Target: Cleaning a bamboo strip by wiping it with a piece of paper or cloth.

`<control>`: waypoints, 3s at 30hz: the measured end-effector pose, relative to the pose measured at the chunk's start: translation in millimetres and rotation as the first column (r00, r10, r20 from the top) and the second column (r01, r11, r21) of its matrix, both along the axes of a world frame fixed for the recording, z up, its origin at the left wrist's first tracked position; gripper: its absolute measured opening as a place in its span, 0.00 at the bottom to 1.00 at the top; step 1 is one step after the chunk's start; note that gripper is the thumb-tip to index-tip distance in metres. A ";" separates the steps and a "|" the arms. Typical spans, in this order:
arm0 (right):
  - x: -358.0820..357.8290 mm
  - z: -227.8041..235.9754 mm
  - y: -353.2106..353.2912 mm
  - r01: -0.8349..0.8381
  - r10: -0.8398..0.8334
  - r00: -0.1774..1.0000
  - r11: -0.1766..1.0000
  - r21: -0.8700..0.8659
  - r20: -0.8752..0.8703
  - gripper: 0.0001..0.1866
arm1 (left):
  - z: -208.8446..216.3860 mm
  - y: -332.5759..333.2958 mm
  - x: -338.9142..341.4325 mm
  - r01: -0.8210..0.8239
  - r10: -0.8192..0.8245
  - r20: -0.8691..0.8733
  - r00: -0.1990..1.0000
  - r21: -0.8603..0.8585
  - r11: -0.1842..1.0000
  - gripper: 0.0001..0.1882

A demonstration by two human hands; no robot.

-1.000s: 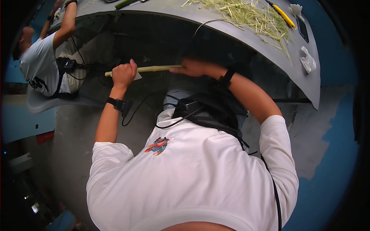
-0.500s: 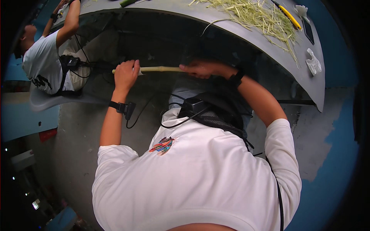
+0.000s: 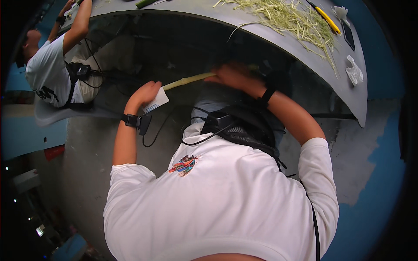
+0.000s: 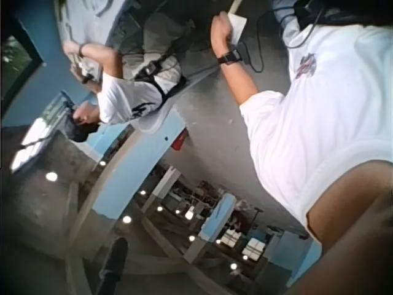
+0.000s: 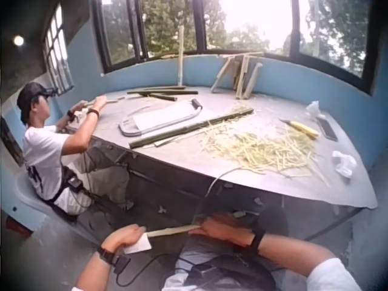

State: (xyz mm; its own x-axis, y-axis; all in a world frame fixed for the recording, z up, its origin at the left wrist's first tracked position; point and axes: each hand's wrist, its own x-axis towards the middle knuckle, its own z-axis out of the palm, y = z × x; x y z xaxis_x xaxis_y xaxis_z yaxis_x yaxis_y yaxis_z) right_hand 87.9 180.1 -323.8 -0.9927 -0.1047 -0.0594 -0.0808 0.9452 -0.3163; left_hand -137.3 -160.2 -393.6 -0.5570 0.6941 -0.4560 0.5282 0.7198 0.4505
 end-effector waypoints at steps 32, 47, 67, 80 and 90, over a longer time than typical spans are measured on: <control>-26.8 22.6 5.7 0.327 -0.031 0.712 0.899 -0.292 0.702 0.44 | 29.0 26.6 28.6 0.125 0.349 -0.724 0.595 0.512 0.850 0.30; -13.9 -12.2 -0.9 -0.097 0.125 0.978 0.982 0.165 -0.168 0.35 | -4.0 -18.4 0.6 -0.126 0.222 0.500 0.837 -0.220 0.967 0.25; -18.1 -30.7 1.5 -0.103 0.132 0.981 0.976 0.193 -0.145 0.34 | -32.5 -36.5 8.2 -0.065 0.051 0.312 0.949 0.035 0.997 0.23; -1.0 -26.6 34.7 -0.031 0.032 0.995 0.999 -0.018 0.095 0.38 | -62.3 -33.7 47.4 -0.100 0.116 -0.324 0.939 0.065 0.993 0.27; 10.7 -22.5 39.0 -0.069 0.107 0.981 0.972 0.224 -0.161 0.35 | -37.6 -19.1 24.3 0.010 -0.012 0.068 0.998 0.032 0.999 0.26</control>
State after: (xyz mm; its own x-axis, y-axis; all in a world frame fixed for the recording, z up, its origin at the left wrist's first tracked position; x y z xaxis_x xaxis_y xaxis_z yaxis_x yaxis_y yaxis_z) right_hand 98.6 219.0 -346.2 -0.9774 -0.1958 0.0792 -0.2019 0.9762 -0.0791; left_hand -113.0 -179.3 -431.2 -0.5176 0.7149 -0.4701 0.5032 0.6987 0.5085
